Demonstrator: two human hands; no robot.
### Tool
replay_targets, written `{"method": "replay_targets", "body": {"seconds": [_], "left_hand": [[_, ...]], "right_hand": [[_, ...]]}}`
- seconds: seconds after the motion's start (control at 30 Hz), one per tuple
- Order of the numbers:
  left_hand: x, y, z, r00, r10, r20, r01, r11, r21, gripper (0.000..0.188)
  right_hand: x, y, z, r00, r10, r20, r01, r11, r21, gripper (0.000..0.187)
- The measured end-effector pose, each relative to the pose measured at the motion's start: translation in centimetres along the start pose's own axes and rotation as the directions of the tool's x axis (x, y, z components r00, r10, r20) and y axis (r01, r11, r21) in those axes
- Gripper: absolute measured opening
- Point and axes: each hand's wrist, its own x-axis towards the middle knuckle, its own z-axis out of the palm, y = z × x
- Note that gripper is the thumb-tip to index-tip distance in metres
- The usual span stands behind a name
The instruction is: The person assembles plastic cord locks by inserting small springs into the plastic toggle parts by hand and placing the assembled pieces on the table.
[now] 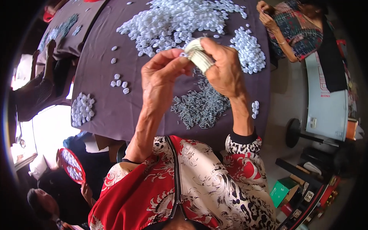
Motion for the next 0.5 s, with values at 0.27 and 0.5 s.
{"method": "replay_targets", "body": {"seconds": [0.27,0.5], "left_hand": [[0.18,-0.07,0.14,1.0,0.009,0.004,-0.009,0.999,0.033,0.013],[0.18,-0.49,-0.16,0.999,0.04,-0.029,-0.038,0.998,0.052,0.011]], "right_hand": [[-0.15,0.14,0.31,0.998,0.049,-0.031,-0.043,0.988,0.147,0.023],[-0.14,0.56,0.76,0.999,0.038,-0.023,-0.036,0.998,0.051,0.021]]}}
